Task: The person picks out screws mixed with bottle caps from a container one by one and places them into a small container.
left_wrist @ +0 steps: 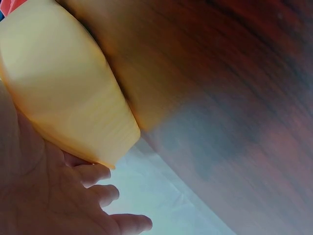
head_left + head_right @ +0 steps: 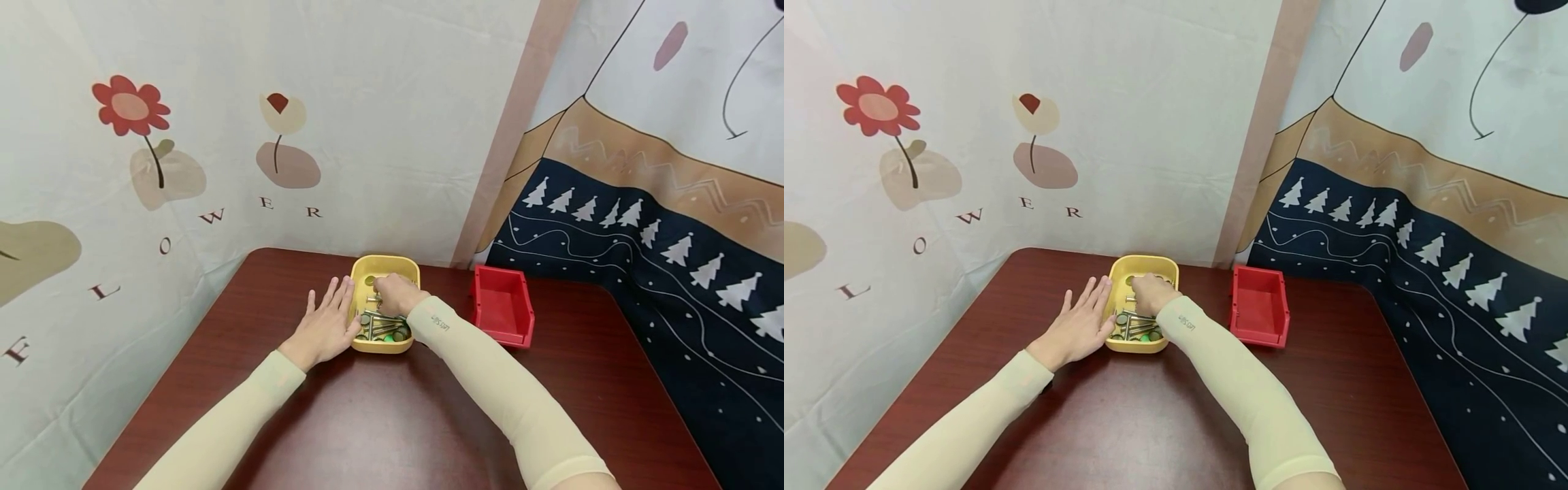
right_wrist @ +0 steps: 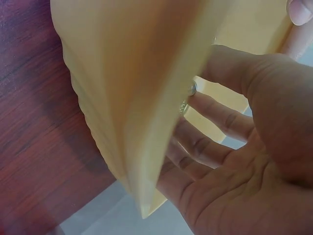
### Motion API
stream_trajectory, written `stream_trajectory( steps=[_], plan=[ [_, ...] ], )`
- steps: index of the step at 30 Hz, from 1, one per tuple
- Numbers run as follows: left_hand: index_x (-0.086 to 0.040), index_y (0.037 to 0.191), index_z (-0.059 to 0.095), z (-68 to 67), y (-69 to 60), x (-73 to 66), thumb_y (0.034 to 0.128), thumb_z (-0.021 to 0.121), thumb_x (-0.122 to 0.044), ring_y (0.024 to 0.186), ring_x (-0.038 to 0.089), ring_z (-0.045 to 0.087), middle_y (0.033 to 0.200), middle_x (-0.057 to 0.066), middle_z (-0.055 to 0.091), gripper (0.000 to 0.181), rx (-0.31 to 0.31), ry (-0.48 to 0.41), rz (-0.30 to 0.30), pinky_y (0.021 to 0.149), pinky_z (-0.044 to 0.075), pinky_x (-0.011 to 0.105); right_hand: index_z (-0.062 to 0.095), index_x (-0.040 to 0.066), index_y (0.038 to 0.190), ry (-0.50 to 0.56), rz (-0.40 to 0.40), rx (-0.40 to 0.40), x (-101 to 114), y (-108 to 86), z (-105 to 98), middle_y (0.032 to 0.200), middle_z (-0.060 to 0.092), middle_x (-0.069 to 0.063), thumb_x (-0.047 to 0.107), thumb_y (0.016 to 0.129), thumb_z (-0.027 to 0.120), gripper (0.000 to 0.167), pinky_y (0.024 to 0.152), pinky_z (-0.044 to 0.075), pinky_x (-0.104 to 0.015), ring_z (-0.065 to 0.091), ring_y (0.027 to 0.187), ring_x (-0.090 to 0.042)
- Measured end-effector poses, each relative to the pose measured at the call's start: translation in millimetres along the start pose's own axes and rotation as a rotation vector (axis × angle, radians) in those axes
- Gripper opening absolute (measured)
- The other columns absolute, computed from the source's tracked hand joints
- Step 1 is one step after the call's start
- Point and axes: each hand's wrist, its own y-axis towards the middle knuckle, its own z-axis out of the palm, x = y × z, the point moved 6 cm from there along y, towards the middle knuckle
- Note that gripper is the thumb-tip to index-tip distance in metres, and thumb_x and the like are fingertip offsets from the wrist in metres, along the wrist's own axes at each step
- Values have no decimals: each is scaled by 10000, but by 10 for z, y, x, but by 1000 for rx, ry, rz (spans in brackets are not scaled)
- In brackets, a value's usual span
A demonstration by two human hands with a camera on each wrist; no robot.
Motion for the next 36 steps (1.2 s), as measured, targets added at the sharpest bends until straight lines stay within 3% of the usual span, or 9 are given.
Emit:
stream_trajectory(
  steps=[4, 8, 11, 16, 21, 25, 31, 33, 36],
  plan=[
    [6, 1859, 152, 2, 3, -2, 1220, 443, -441, 1852, 431, 72, 1974, 170, 113, 832, 1, -2, -2, 1401, 152, 847, 771, 61, 1467, 11, 38, 14, 129, -186, -116, 1285, 832, -113, 75, 1081, 787, 387, 981, 645, -398, 752, 1075, -218],
    [2, 1861, 140, 10, 5, 0, 1222, 438, -439, 1852, 432, 65, 1975, 170, 103, 831, 7, -9, -4, 1403, 134, 848, 818, 79, 1279, -3, 25, 4, 138, -194, -106, 1086, 791, -60, 37, 1056, 797, 228, 864, 590, -375, 665, 931, -188],
    [-1, 1862, 139, 9, 2, -3, 1221, 430, -442, 1852, 432, 72, 1975, 172, 106, 831, 8, -10, -5, 1405, 137, 845, 823, 118, 1160, -21, 3, 7, 6, 9, 76, 1038, 791, -21, 72, 1033, 828, 135, 854, 603, -376, 677, 908, -163],
    [-1, 1862, 153, 9, 1, -6, 1213, 427, -441, 1851, 435, 96, 1973, 182, 127, 830, 9, -8, -9, 1407, 138, 841, 847, 210, 1213, -37, 6, 32, -246, 386, 399, 1154, 843, 43, 141, 1015, 861, 211, 958, 652, -385, 761, 1032, -118],
    [-9, 1865, 144, 16, 6, -5, 1214, 432, -453, 1850, 442, 92, 1970, 198, 134, 839, 16, -12, -15, 1409, 129, 841, 846, 223, 1280, -23, -1, 39, -270, 433, 443, 1223, 844, 45, 119, 997, 870, 303, 1000, 652, -376, 778, 1118, -130],
    [-18, 1867, 150, 22, 12, 1, 1212, 438, -456, 1847, 456, 103, 1964, 214, 158, 839, 14, -6, -20, 1407, 134, 842, 833, 184, 1218, -48, -19, 4, -200, 352, 371, 1153, 833, 13, 113, 986, 865, 245, 944, 646, -380, 759, 1048, -150],
    [-22, 1867, 161, 21, -1, 10, 1213, 446, -457, 1845, 459, 113, 1964, 210, 156, 836, 2, 0, -22, 1406, 130, 844, 795, 102, 1117, -53, -26, 14, 79, -46, 32, 1044, 800, -50, 56, 1016, 831, 117, 860, 627, -374, 723, 942, -197],
    [-20, 1866, 167, 21, -2, 11, 1213, 454, -452, 1844, 460, 117, 1962, 214, 164, 834, -2, -1, -21, 1404, 129, 849, 767, 97, 1064, -55, -22, 25, 120, -115, -9, 979, 762, -41, 53, 1030, 823, 79, 803, 588, -329, 686, 880, -180],
    [-24, 1868, 164, 17, 0, 10, 1212, 452, -453, 1844, 461, 120, 1959, 219, 180, 835, -5, -3, -22, 1402, 124, 853, 696, 129, 964, -64, -12, 38, 129, -142, -18, 860, 667, 5, 89, 1056, 813, 154, 707, 499, -279, 598, 770, -133]
  ],
)
